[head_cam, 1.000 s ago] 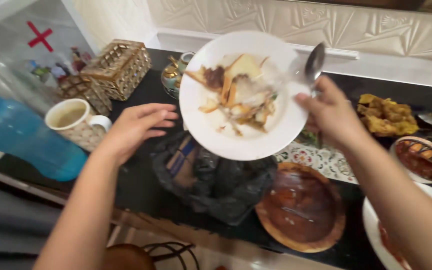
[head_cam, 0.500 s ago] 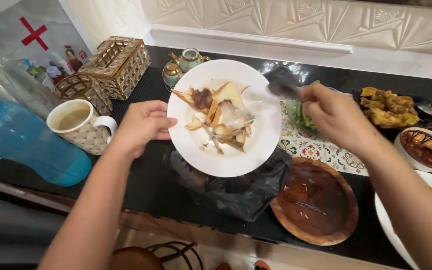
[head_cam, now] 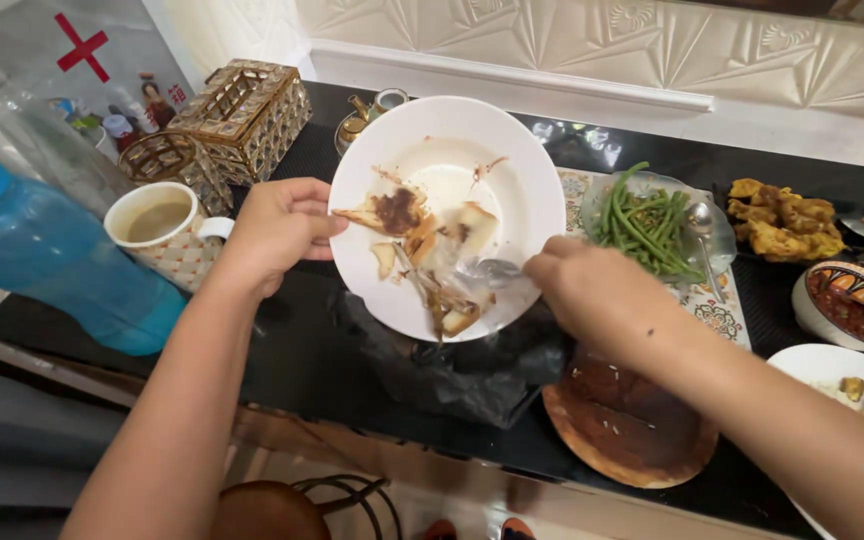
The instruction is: Clear food scraps, bottles, and dishes from a table into a trash bag.
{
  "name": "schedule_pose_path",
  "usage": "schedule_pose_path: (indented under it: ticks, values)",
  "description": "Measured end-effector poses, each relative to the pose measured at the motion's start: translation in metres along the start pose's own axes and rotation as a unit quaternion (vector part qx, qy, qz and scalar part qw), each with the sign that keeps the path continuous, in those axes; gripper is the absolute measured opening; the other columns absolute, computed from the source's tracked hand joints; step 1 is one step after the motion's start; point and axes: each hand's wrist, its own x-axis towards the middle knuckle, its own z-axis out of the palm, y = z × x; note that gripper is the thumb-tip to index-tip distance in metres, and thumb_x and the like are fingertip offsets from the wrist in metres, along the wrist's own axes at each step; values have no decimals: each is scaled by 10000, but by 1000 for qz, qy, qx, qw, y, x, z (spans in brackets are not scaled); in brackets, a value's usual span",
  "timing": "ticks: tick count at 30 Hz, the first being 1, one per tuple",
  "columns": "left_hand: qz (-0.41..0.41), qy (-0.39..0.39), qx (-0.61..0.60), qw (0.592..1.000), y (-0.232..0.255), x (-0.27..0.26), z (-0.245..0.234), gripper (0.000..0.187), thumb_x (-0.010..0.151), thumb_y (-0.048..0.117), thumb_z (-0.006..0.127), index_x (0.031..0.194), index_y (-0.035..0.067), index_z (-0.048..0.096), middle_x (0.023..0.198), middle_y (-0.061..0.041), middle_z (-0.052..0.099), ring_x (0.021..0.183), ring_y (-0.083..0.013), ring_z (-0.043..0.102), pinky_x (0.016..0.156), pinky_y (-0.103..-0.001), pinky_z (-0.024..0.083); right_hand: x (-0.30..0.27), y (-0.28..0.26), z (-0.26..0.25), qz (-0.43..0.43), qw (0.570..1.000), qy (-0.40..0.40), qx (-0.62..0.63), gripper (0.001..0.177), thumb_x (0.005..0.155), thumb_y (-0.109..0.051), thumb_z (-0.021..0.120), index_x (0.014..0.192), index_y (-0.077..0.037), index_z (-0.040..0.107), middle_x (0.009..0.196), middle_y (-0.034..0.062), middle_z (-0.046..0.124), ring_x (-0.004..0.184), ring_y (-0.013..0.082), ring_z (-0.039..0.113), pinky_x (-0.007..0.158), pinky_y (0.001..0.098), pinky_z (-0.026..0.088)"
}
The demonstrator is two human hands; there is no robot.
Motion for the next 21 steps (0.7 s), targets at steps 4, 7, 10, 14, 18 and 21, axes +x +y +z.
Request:
schedule_pose_path:
  ticks: [4, 7, 10, 14, 18, 21]
  values:
    - [2, 16, 9, 1000, 1, -1, -4, 217, 830, 5, 712, 1040, 53, 734, 954, -43, 774, 810, -124, 723, 706, -300, 604, 12, 8, -18, -8, 997, 81, 15, 246, 782, -9, 656, 1017, 3, 729, 1005, 167, 714, 811, 339, 725, 764, 403, 594]
    - [12, 19, 9, 1000, 3, -1, -7, 212, 834, 9, 714, 1042, 50, 727, 953, -42, 772, 808, -125, 720, 700, -296, 597, 23, 7, -29, -12, 985, 163, 46, 152, 907, -54, 667, 1014, 9, 756, 967, 172, 728, 822, 364, 708, 765, 434, 567]
    - [25, 20, 8, 999, 7, -2, -9, 214, 835, 6, 708, 1045, 43, 720, 949, -41, 770, 805, -120, 718, 693, -294, 596, 30, 11, -19, -40, 981, 179, 63, 160, 898, -51, 667, 1019, 4, 756, 975, 167, 729, 834, 363, 707, 774, 437, 569]
    - [42, 34, 8, 999, 10, -4, -15, 210, 835, -4, 703, 1041, 36, 721, 933, -45, 770, 795, -115, 723, 688, -281, 601, 30, 12, -4, -83, 972, 206, 79, 158, 887, -84, 685, 1005, -4, 754, 1013, 169, 724, 863, 374, 701, 763, 444, 563]
    - [51, 44, 13, 998, 12, -6, -21, 208, 842, -12, 696, 1043, 34, 721, 931, -46, 766, 788, -112, 717, 683, -273, 596, 26, 14, -16, 64, 967, 186, 159, 208, 952, -133, 656, 1105, -15, 732, 1010, 168, 730, 775, 299, 719, 703, 406, 576]
    - [65, 64, 27, 995, 15, -8, -25, 201, 857, -12, 693, 1051, 32, 719, 917, -55, 756, 773, -115, 705, 671, -272, 588, 22, 13, -22, 270, 957, -1, 108, 493, 967, -359, 697, 1252, 31, 601, 935, 208, 750, 821, 307, 743, 756, 413, 582]
